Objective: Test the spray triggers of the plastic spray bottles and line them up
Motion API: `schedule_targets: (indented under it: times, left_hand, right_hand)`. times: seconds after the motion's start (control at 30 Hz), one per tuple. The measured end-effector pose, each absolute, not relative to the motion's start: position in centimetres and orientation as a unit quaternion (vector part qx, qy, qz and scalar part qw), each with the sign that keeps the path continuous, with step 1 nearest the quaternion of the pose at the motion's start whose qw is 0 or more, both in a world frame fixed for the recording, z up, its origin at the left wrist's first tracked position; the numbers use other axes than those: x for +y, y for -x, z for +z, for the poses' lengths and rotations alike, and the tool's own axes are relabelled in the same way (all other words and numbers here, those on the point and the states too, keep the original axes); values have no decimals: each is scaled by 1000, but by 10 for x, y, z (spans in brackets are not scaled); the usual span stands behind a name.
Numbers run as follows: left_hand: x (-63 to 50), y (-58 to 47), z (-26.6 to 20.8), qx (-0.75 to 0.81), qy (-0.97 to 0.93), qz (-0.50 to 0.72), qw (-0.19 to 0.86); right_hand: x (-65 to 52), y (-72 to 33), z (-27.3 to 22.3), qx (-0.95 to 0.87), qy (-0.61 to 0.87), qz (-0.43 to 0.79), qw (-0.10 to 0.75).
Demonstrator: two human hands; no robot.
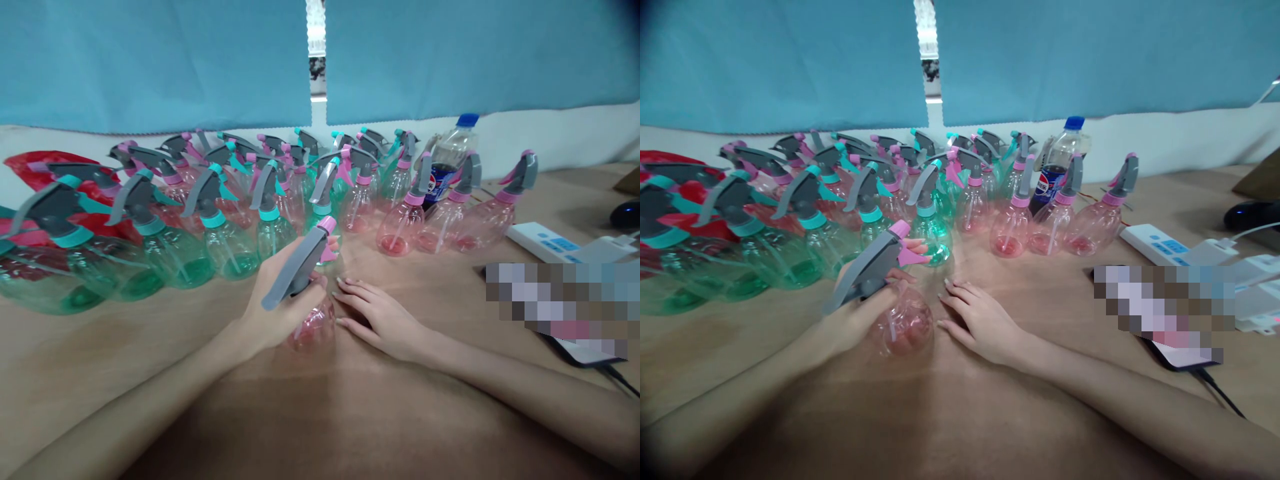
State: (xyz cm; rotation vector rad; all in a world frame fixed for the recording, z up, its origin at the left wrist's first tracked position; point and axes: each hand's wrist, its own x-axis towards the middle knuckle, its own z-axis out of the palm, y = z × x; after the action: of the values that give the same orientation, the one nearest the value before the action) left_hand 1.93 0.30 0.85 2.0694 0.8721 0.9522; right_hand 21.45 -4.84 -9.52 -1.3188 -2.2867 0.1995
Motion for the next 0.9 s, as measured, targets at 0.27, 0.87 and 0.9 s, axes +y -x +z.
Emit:
schedule_targets:
  times: [0.27, 0.87, 0.9]
  left_hand:
    - [4, -21, 4, 309, -797, 387, 345]
    - [3, -16, 2, 351, -807, 334, 336]
    - [4, -17, 2, 347, -809, 331, 338]
  right_hand:
    - [-48, -215, -96, -838, 480, 75, 248]
    - [-48, -215, -94, -837, 482, 78, 247]
    - [-48, -215, -94, -836, 482, 78, 249]
